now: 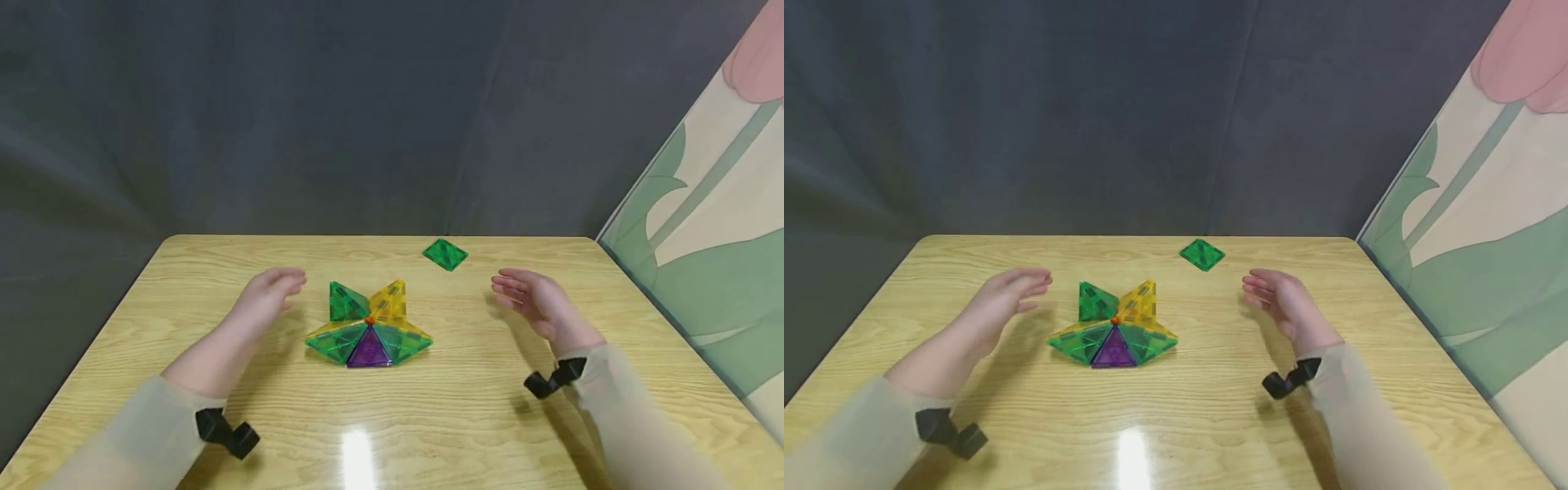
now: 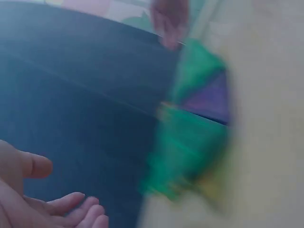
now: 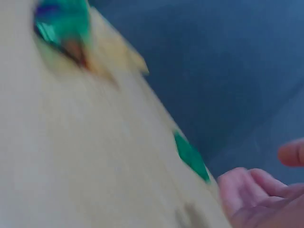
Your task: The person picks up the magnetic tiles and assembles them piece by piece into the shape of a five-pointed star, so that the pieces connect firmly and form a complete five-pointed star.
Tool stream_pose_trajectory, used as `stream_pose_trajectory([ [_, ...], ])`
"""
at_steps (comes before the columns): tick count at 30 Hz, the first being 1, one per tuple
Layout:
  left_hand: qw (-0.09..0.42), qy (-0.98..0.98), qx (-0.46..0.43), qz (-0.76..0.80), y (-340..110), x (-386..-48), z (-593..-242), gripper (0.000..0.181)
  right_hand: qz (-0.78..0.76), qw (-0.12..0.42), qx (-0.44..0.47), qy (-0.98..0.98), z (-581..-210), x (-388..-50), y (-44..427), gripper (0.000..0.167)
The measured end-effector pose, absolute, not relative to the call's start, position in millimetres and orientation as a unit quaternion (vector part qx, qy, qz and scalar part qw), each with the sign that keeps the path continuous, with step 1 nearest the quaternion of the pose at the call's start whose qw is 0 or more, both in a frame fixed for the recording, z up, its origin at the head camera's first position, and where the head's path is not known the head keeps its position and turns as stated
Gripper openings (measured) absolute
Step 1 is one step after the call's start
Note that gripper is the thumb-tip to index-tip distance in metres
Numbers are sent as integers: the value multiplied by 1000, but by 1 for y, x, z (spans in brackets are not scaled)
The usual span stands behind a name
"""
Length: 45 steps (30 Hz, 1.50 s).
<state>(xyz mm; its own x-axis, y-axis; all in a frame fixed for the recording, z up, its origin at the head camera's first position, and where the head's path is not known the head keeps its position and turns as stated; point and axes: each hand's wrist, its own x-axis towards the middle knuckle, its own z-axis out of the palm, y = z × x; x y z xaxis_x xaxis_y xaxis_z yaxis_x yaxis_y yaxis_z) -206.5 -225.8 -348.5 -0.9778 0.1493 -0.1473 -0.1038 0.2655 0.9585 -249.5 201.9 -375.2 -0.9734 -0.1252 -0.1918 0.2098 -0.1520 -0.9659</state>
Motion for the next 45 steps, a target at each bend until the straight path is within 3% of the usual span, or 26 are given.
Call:
stream_pose_trajectory([
  [3, 115, 799, 57, 588, -189, -243, -311, 53, -700, 117, 46, 703, -373, -286, 218, 52],
  [8, 215, 793, 100, 562, -118, -303, -278, 65, -655, 131, 53, 742, -371, -332, 221, 60],
  [14, 304, 794, 66, 522, -63, -341, -303, 73, -657, 151, 71, 735, -384, -359, 198, 62],
  [19, 327, 804, 62, 492, -49, -354, -324, 79, -664, 151, 48, 731, -390, -363, 179, 63],
  [33, 322, 787, 15, 525, -47, -360, -340, 83, -675, 147, 60, 721, -387, -363, 157, 55],
  [45, 201, 807, -74, 550, -34, -362, -364, 46, -665, 145, 115, 723, -388, -355, 159, 39],
])
